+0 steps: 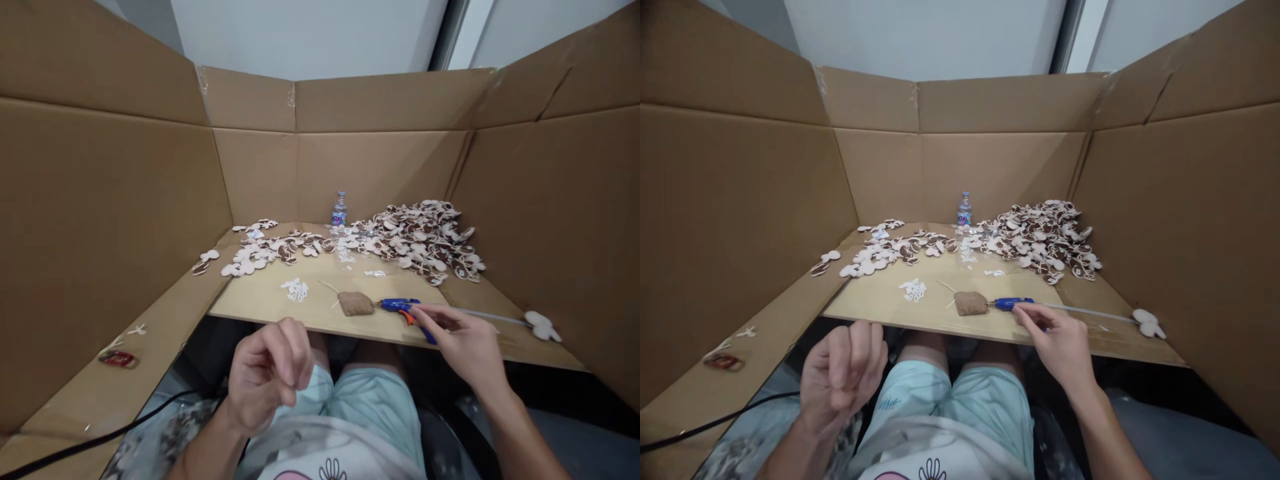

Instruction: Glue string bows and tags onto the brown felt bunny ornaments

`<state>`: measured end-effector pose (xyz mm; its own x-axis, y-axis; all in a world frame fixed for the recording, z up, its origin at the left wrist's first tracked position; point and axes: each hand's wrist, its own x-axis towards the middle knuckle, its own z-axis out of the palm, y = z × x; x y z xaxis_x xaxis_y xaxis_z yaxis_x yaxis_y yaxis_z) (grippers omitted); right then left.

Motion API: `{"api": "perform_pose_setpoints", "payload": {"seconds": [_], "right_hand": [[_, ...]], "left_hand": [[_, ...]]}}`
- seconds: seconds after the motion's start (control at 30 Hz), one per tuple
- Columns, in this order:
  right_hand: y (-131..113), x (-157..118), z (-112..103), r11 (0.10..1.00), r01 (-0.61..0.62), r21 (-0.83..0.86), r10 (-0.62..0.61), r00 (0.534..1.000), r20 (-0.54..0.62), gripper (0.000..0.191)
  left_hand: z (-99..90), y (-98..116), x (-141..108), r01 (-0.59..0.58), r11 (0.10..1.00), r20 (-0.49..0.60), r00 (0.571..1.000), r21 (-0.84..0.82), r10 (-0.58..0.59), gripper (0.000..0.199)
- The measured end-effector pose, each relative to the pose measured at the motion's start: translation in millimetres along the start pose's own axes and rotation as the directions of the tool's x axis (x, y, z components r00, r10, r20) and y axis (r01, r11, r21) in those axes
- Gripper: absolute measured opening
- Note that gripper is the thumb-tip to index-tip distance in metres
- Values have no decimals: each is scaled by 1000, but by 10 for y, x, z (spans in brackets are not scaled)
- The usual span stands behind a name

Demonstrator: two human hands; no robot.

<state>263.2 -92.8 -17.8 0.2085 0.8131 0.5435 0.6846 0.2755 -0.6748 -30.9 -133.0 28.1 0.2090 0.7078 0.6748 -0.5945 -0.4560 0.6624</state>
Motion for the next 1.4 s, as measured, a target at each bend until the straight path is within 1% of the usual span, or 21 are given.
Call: {"api": "perform_pose_setpoints", "payload": {"seconds": [0.1,0.2,0.3,0.37,0.47,0.6,0.7,0.83,1.03,1.2,1.27,1.4], "right_hand": [[-18,2,-10,1000,-4,-5,4,1000,-13,36],[-32,3,-19,1000,-10,-7,10,1000,-22,36],[-37,2,-27,1000,-5,-17,5,1000,-27,37],[-38,0,-29,1000,0,-27,0,1000,-27,37],[-36,0,-24,999,6,-45,-8,999,-39,36],[-33,0,-17,999,5,-45,-7,999,-33,35],[-44,-1,-22,999,-2,-43,1,1000,-25,36],[-74,1,-32,999,-13,-52,11,999,-37,36],[-101,12,-35,998,-37,-42,36,999,-33,35],[-71,13,-33,997,-48,-60,44,998,-55,37],[-59,13,-29,997,-51,-63,47,997,-59,38],[-54,18,-25,998,-54,-34,52,997,-61,39]], "left_hand": [[75,39,-7,-29,999,12,999,-45,30,39],[134,67,21,-8,992,6,1000,-125,8,51],[159,82,42,30,983,20,999,-180,-27,55],[151,83,34,22,983,31,999,-181,-17,54],[122,81,-5,9,991,23,1000,-133,-6,48],[110,102,-40,45,994,19,999,-97,-44,43],[116,125,-30,50,994,48,998,-99,-45,46],[120,135,-15,38,995,115,993,-95,-27,45],[175,118,-5,-79,993,106,990,-84,88,41],[135,85,18,-102,993,214,970,-59,112,31],[106,56,12,-92,993,215,971,-78,107,27],[47,-21,4,-48,992,168,984,-115,67,22]]}}
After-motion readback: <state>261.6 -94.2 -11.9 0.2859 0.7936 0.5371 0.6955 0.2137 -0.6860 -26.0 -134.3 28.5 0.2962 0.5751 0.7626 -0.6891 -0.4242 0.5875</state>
